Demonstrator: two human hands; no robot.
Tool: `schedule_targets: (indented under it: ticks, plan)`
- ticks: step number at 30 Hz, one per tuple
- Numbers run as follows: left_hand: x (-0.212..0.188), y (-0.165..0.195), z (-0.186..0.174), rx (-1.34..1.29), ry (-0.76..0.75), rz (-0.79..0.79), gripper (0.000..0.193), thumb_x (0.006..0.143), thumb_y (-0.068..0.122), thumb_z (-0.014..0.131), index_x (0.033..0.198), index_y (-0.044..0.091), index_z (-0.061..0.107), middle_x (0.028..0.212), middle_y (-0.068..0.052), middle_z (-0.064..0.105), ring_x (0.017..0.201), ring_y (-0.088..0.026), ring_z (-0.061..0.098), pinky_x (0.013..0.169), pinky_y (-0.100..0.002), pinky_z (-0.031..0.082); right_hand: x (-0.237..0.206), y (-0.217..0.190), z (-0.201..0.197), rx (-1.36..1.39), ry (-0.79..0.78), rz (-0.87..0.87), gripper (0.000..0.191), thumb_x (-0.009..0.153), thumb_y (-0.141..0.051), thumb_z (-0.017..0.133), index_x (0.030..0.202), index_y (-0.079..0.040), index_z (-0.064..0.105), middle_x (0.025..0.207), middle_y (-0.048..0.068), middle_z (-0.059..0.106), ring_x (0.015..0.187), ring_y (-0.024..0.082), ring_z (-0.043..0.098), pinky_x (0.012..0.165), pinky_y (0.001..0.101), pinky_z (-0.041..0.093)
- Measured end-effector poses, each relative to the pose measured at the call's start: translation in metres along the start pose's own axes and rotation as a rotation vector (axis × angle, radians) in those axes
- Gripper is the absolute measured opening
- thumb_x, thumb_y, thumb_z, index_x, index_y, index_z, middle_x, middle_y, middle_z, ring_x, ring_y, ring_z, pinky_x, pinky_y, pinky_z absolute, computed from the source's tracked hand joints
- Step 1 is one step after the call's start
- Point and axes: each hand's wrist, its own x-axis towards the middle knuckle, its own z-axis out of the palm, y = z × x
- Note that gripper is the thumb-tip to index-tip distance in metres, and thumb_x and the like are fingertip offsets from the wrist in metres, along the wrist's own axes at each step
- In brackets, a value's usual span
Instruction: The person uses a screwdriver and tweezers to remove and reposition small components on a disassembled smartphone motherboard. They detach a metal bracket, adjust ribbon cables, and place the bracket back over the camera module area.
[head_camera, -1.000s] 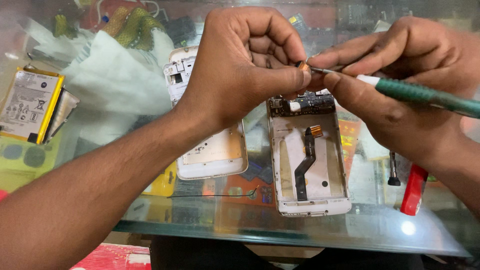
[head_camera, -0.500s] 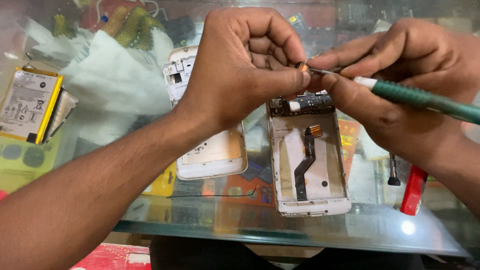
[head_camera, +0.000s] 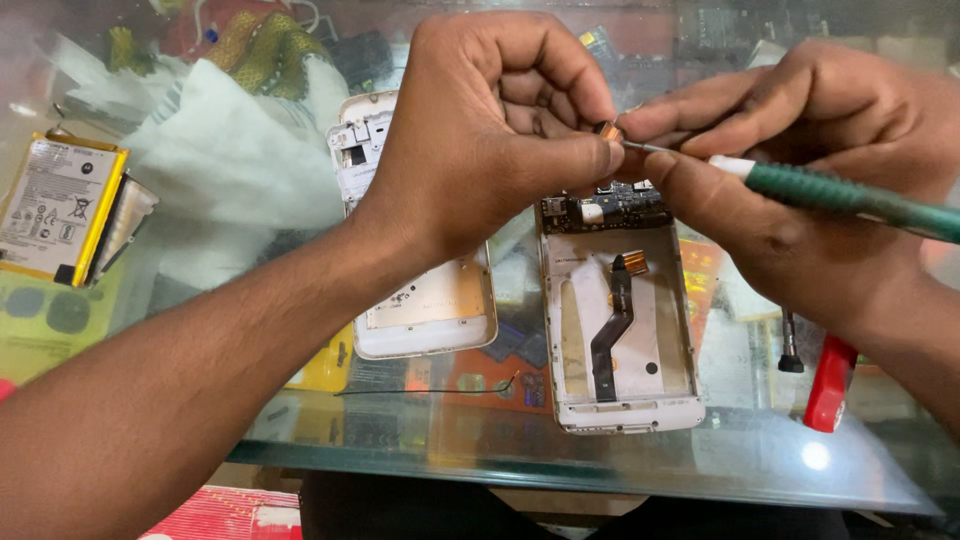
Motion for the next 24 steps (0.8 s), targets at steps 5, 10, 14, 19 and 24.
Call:
schedule_targets:
  ticks: [5, 10, 14, 19, 24]
  plan:
    - [0.0, 0.001, 0.0, 0.034, -0.002, -0.005, 0.012, 0.09, -0.002, 0.08, 0.093, 0.002, 0.069, 0.089, -0.003, 0.073, 0.081, -0.004, 0.072, 0.073, -0.018, 0.064, 0.001, 0.002, -0.002, -0.049, -0.011, -0.019, 0.016, 0.101, 0.001, 0.065, 0.1, -0.005, 0.05, 0.121, 0.022, 0.07, 0.112, 0.02, 0.072, 0.1, 0.0327, 0.064]
    - [-0.001, 0.0, 0.001, 0.028, -0.002, -0.006, 0.014, 0.091, -0.003, 0.081, 0.093, 0.002, 0.069, 0.09, -0.003, 0.072, 0.081, -0.004, 0.071, 0.074, -0.017, 0.062, 0.004, -0.002, -0.001, -0.077, -0.013, -0.036, 0.017, 0.101, 0.002, 0.066, 0.101, -0.004, 0.051, 0.121, 0.022, 0.07, 0.108, 0.019, 0.072, 0.097, 0.0315, 0.064]
    - [-0.001, -0.001, 0.0, 0.018, 0.005, -0.008, 0.015, 0.09, -0.003, 0.082, 0.093, 0.002, 0.069, 0.09, -0.003, 0.072, 0.081, -0.004, 0.071, 0.073, -0.018, 0.063, 0.005, -0.01, 0.002, -0.09, -0.017, -0.005, 0.017, 0.099, 0.001, 0.066, 0.099, -0.005, 0.05, 0.119, 0.021, 0.07, 0.114, 0.02, 0.072, 0.102, 0.0337, 0.064]
    - [0.0, -0.001, -0.001, 0.02, -0.002, 0.003, 0.014, 0.091, -0.002, 0.082, 0.094, 0.001, 0.069, 0.09, -0.003, 0.073, 0.081, -0.004, 0.072, 0.074, -0.018, 0.064, 0.003, -0.015, 0.003, -0.099, 0.01, 0.008, 0.017, 0.102, 0.001, 0.065, 0.098, -0.005, 0.05, 0.116, 0.02, 0.071, 0.115, 0.021, 0.072, 0.101, 0.0335, 0.066]
    - [0.0, -0.001, 0.0, 0.022, 0.003, -0.026, 0.014, 0.09, -0.002, 0.081, 0.093, 0.002, 0.068, 0.088, -0.004, 0.073, 0.079, -0.004, 0.074, 0.072, -0.018, 0.065, 0.003, -0.008, 0.001, -0.098, 0.004, -0.02, 0.017, 0.102, 0.001, 0.066, 0.098, -0.005, 0.05, 0.116, 0.02, 0.071, 0.114, 0.021, 0.073, 0.099, 0.032, 0.065]
